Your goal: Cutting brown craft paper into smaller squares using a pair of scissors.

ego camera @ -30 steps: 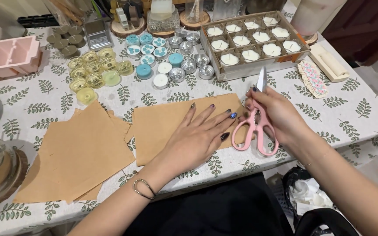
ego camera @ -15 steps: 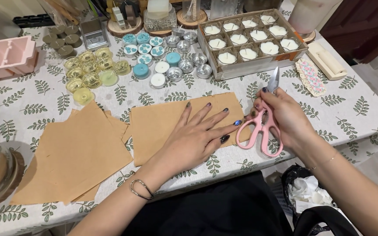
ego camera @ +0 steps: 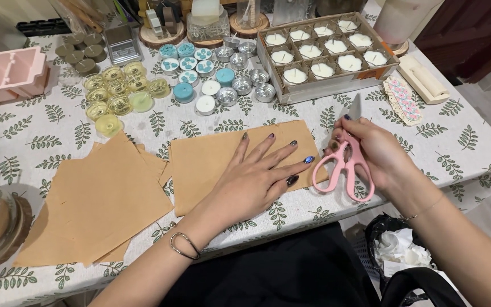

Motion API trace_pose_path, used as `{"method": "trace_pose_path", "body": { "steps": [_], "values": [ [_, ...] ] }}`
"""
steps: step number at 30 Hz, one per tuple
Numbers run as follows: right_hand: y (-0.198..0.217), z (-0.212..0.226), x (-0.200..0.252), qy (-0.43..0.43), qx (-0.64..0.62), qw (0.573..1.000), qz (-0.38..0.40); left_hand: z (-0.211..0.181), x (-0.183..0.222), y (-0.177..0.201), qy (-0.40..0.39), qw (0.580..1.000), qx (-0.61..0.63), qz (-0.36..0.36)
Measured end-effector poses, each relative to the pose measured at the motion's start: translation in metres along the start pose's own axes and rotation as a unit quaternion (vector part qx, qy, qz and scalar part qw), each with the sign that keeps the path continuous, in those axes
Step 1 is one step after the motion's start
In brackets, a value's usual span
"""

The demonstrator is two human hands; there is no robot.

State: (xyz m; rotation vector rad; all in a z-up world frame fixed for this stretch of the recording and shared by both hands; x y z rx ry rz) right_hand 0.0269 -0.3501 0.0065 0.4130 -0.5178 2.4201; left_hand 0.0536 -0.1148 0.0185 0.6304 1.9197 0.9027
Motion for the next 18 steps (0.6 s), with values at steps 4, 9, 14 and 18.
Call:
{"method": "trace_pose_path", "body": {
  "steps": [4,9,14,18],
  "values": [
    [0.008,0.004,-0.003,0.04,0.021,0.999,-0.008,0.0,0.001,-0.003,0.004,1.0,0.003,0.001],
    [0.011,0.005,-0.005,0.018,0.009,1.0,-0.011,0.0,-0.001,-0.002,0.005,1.0,0.001,0.005],
    [0.018,0.008,-0.007,0.035,0.023,0.999,-0.033,-0.001,0.0,-0.001,0.011,1.0,0.01,0.008],
    [0.016,0.009,-0.008,0.056,0.025,0.998,0.0,-0.007,-0.003,0.0,0.003,1.0,0.007,0.024]
  ]
}}
Point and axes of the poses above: each hand's wrist, its own x-axis away from the middle knuckle, its own y-axis out of the back of the hand, z = x × y, the point moved 5 cm from there along -x, towards the middle knuckle, and after that the axes turned 15 degrees about -z, right-handed, at the moved point
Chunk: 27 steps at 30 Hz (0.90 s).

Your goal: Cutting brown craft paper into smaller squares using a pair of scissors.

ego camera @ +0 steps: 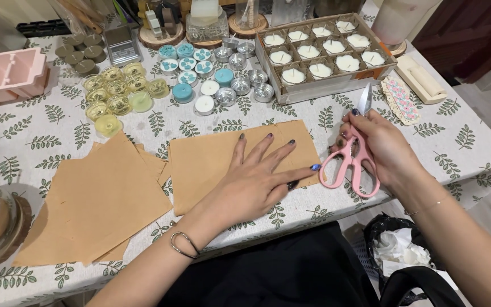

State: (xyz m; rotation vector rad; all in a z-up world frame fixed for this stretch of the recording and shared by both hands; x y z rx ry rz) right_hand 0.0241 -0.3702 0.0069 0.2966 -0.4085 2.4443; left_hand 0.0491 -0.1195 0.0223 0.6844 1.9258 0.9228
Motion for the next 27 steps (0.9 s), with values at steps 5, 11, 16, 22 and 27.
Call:
{"method": "trace_pose_path", "body": {
  "steps": [5,11,16,22,27],
  "values": [
    [0.001,0.004,0.0,-0.005,0.002,1.0,0.007,0.001,0.003,-0.003,-0.011,1.0,-0.019,0.008],
    [0.021,0.006,-0.009,0.021,0.027,0.999,-0.02,-0.003,0.002,-0.003,-0.015,1.0,-0.02,0.0],
    [0.01,0.028,-0.001,0.017,-0.058,0.998,0.005,-0.034,0.004,0.004,-0.052,0.987,-0.139,-0.054],
    [-0.083,0.056,0.049,0.152,-0.115,0.974,0.123,-0.049,0.044,0.046,0.089,0.976,-0.102,-0.172],
    [-0.167,-0.007,0.062,0.008,-0.026,0.974,0.224,-0.002,0.089,0.056,0.208,0.939,-0.122,-0.244]
  ]
}}
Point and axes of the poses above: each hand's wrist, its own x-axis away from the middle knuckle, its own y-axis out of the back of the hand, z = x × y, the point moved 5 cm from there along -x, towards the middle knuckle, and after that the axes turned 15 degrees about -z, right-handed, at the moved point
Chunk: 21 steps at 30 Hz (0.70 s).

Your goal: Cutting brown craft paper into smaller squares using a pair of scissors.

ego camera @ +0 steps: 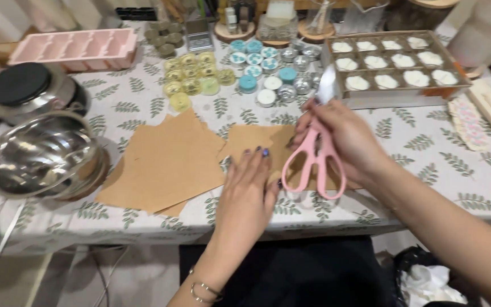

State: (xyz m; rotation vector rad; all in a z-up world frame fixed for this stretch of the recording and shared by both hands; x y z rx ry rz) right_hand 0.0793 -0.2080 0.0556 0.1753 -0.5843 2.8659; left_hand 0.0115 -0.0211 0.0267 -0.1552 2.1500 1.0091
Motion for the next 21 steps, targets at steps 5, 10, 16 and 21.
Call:
{"method": "trace_pose_path", "body": {
  "steps": [5,10,16,21],
  "values": [
    [-0.012,-0.05,-0.019,-0.074,0.008,0.996,0.056,0.012,0.005,0.007,0.032,0.999,0.033,-0.008],
    [-0.004,-0.05,-0.019,-0.066,0.041,0.996,0.048,0.022,0.004,0.019,0.072,0.994,0.086,-0.001],
    [-0.013,-0.047,-0.02,-0.085,0.003,0.995,0.047,0.027,0.006,0.045,0.11,0.992,0.049,-0.042],
    [-0.036,-0.057,-0.034,-0.074,0.014,0.994,0.082,0.034,0.003,0.052,0.103,0.993,0.033,-0.05]
  ]
}}
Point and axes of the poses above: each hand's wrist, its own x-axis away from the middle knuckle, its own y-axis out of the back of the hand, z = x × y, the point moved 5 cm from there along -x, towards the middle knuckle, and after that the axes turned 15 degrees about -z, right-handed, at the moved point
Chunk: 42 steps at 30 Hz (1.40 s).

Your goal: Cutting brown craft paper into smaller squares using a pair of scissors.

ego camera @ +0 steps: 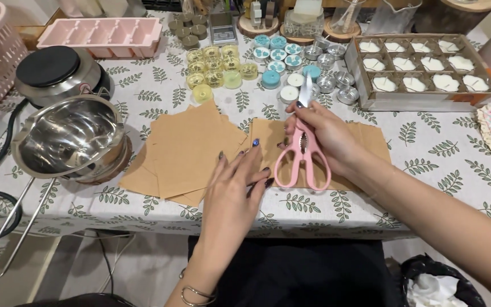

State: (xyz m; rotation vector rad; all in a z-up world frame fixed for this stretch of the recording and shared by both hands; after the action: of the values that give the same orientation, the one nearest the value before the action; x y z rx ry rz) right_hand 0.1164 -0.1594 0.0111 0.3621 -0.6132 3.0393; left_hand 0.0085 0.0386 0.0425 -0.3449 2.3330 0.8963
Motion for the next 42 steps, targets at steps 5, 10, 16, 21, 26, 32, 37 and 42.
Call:
{"method": "trace_pose_path", "body": {
  "steps": [5,10,16,21,26,32,37,42],
  "values": [
    [-0.012,-0.005,-0.005,-0.001,0.032,0.999,0.034,-0.001,-0.003,0.007,-0.006,1.0,0.0,-0.011],
    [-0.007,-0.01,-0.005,-0.005,0.015,0.999,0.034,0.011,-0.002,0.008,0.002,1.0,-0.004,-0.015],
    [-0.011,-0.007,0.002,-0.007,0.017,1.0,0.019,0.014,0.015,0.011,-0.084,0.995,-0.049,-0.006],
    [0.019,0.077,0.059,0.114,0.153,0.98,-0.062,0.008,0.022,0.014,-0.181,0.982,-0.048,0.04],
    [0.093,0.125,0.106,0.248,0.618,0.717,-0.207,-0.023,0.015,0.003,-0.24,0.969,-0.053,0.043],
    [0.223,0.075,0.101,0.211,0.768,0.561,-0.227,-0.081,0.017,-0.072,-0.203,0.973,0.023,0.103],
    [0.187,0.075,0.129,0.341,0.757,0.488,-0.271,-0.118,0.023,-0.11,-0.184,0.972,-0.052,0.136],
    [0.159,0.072,0.135,0.437,0.686,0.572,-0.101,-0.115,0.034,-0.117,-0.181,0.973,-0.052,0.135]
  ]
}}
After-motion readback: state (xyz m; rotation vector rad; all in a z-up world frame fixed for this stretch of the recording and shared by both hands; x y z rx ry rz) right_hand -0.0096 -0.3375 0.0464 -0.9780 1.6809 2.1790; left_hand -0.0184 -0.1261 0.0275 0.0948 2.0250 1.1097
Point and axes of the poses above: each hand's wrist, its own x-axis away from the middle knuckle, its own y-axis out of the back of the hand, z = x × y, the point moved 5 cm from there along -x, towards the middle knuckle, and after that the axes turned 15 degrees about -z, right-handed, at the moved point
